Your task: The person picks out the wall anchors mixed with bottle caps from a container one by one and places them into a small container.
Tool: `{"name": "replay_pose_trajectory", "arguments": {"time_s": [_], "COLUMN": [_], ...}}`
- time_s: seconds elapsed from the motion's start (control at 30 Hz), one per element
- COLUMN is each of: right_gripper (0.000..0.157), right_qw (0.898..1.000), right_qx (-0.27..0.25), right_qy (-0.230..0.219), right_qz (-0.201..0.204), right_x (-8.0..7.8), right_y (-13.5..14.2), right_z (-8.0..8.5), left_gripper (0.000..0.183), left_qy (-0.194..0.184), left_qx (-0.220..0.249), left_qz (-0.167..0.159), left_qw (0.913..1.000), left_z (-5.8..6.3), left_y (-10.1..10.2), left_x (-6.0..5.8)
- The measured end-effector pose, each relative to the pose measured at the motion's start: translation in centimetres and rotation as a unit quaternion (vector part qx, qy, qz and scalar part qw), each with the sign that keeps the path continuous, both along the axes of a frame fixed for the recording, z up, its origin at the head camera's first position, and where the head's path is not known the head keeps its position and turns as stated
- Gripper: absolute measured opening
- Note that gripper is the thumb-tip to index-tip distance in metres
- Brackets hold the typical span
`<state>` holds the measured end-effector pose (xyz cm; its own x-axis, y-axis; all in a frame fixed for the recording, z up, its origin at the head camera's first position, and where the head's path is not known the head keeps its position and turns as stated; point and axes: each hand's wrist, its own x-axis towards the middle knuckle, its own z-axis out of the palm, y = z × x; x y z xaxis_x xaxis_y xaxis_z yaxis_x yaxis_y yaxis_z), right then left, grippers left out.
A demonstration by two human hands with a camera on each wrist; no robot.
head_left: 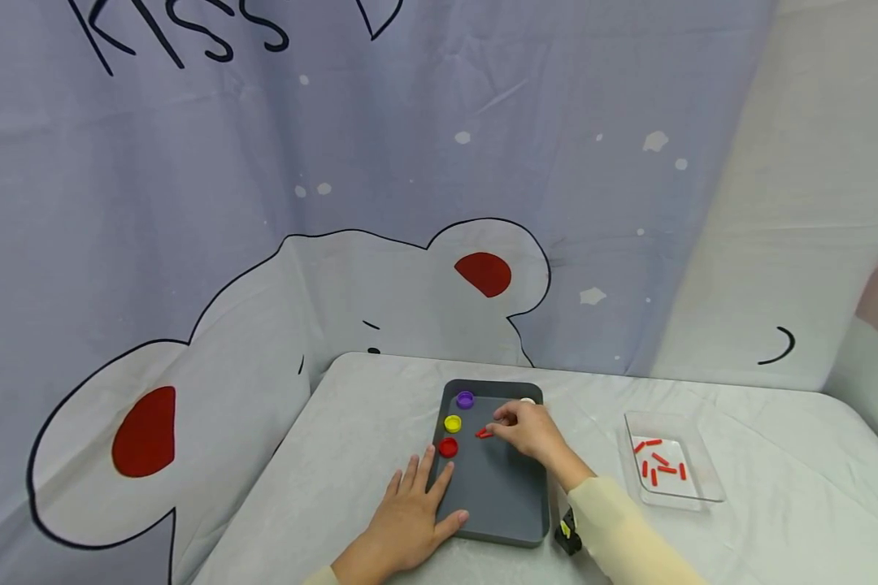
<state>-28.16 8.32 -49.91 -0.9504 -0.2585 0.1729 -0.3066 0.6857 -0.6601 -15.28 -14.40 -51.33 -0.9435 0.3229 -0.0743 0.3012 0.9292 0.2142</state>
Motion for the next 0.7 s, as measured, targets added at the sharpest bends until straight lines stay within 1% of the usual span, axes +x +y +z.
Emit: {"name": "replay_pose_trajectory", "arguments": {"time_s": [0.07, 0.23, 0.37, 0.53, 0.7], "right_gripper": [0.015, 0.012, 0.008, 0.008, 0.008], "right_qw": [1.0, 0.998, 0.996, 0.994, 0.992], "right_qx": [0.025, 0.065, 0.085, 0.108, 0.119], "right_qy": [0.003, -0.011, -0.011, -0.01, -0.005], "right_qz": [0.006, 0.016, 0.025, 0.03, 0.034], "right_x": [-0.09, -0.1, -0.07, -0.14, -0.17], "right_y": [-0.1, -0.31, -0.47, -0.65, -0.84], "right_z": [-0.07, -0.01, 0.03, -0.05, -0.09], "left_gripper": [0.081, 0.082, 0.081, 0.081, 0.081], "left_qy": [-0.001, -0.003, -0.003, -0.003, -0.004], "left_qx": [-0.001, -0.002, -0.003, -0.004, -0.004], "left_qz": [-0.001, -0.001, 0.0, 0.001, 0.004], "left_qw": [1.0, 1.0, 1.0, 1.0, 1.0], "left_z": [-0.06, -0.04, 0.06, 0.11, 0.16], "left_y": [-0.05, -0.02, 0.05, 0.08, 0.08], "left_x": [-0.07, -0.1, -0.04, -0.01, 0.01]}}
